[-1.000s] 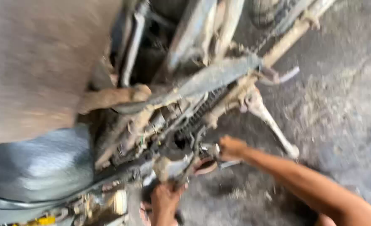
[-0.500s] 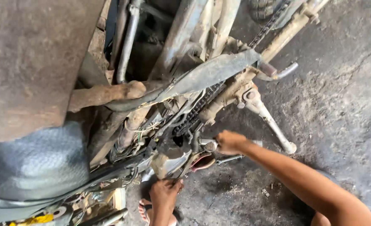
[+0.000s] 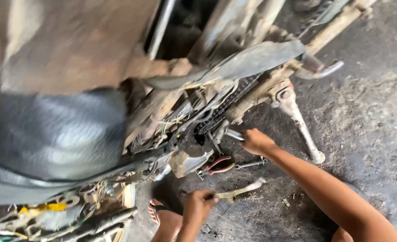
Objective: The person works on the engine area of a motorcycle, using pliers and a wrench to manipulate components near the fuel tank and wiring. They adjust their position and tools while continuing to work on the engine assembly.
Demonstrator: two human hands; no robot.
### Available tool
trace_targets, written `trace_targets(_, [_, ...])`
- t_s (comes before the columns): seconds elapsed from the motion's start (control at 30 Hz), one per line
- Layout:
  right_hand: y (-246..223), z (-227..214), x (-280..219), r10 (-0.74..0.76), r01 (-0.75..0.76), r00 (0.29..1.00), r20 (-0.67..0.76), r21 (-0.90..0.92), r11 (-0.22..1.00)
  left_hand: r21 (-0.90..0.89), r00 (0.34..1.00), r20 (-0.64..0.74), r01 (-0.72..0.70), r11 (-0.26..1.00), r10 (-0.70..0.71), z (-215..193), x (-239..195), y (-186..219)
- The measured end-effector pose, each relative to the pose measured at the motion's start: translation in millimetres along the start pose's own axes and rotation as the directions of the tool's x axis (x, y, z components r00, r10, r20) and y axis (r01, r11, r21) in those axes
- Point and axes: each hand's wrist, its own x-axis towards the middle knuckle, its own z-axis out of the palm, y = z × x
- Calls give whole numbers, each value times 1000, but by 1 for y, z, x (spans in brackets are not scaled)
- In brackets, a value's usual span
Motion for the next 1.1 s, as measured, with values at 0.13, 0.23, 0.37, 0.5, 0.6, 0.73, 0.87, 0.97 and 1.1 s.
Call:
trace_targets(0.13, [27,3,12,22,-42,994,-104,-190,981,144,896,-166,-390,909,411,40,14,-58])
trace_targets(0.23, [38,4,10,45,-86,980,-196,-202,976,142,928,-84,-350,926,364,24,2,-41])
trace_targets(0.37, [30,16,-12,-170,-160,878,-447,-610,776,87,882,-102,-452,888,460,7,-5,-41])
trace_targets(0.5, [-66,28,-81,-257,296,955,147,-486,822,-197,985,15,-163,967,169,-16,-11,-40])
trace_targets(0.6, [-42,111,-56,-424,374,828,367,201,905,-615,984,-7,-144,775,177,13,34,-115])
trace_targets(0.73, [-56,124,-58,-270,247,765,585,121,961,-685,998,-6,-52,727,66,8,13,-106])
trace_targets(0.87, [-49,117,-58,-132,417,829,544,-443,793,-413,985,169,32,910,42,17,54,-168])
trace_targets(0.97, [-55,115,-75,-158,383,921,356,-756,530,-195,990,9,-135,971,139,18,101,-242])
trace_targets(1.1, [-54,153,-57,-395,474,867,305,-751,460,120,931,-288,-197,973,224,0,153,-269])
